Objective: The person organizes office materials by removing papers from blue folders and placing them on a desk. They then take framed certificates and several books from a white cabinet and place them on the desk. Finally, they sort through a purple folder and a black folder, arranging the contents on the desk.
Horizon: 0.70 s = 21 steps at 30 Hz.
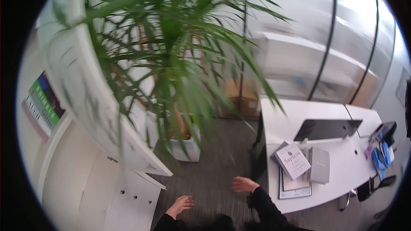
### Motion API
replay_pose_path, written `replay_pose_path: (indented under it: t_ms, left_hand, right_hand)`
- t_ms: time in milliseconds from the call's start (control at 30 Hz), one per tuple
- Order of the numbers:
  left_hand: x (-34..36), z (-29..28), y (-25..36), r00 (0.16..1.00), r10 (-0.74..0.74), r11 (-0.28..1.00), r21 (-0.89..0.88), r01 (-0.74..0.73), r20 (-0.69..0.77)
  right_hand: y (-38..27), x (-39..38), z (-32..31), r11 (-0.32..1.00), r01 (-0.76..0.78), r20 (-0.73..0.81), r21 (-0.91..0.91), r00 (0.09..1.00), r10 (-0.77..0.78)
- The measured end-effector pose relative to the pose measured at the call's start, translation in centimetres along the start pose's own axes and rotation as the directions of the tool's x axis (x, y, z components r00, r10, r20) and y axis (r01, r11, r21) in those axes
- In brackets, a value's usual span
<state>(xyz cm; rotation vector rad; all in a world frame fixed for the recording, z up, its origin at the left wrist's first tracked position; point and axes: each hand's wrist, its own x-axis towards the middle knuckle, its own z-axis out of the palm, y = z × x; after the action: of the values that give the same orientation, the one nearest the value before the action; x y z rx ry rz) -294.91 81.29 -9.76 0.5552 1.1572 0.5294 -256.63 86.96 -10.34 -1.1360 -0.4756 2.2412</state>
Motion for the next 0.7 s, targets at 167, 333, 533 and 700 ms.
replay_pose_path:
  t_ms: [167, 333, 533, 700]
  left_hand:
    - [-5.3, -3.6, 3.4, 0.996, 0.091, 0.981, 0.170, -0.091, 0.009]
    - [-12.1, -12.9, 4.3, 0.924, 0.379, 0.904, 0.234, -0.359, -0.047]
    - [-25.9, -23.2, 6.3, 0.659, 0.705, 0.709, 0.283, -0.646, -0.261]
    - [-36.9, -27.7, 6.6, 0.395, 0.798, 0.573, 0.367, -0.733, -0.456]
  right_hand:
    - [2.6, 6.0, 11.7, 0.935, -0.131, 0.089, -0.329, 0.982, 0.169]
    - [7.1, 10.1, 24.7, 0.907, -0.091, 0.302, -0.411, 0.925, 0.230]
    - [6.2, 9.0, 47.9, 0.729, 0.404, 0.668, -0.552, 0.737, 0.097]
    - [2.4, 6.5, 63.9, 0.536, 0.786, 0.878, -0.309, 0.452, -0.157]
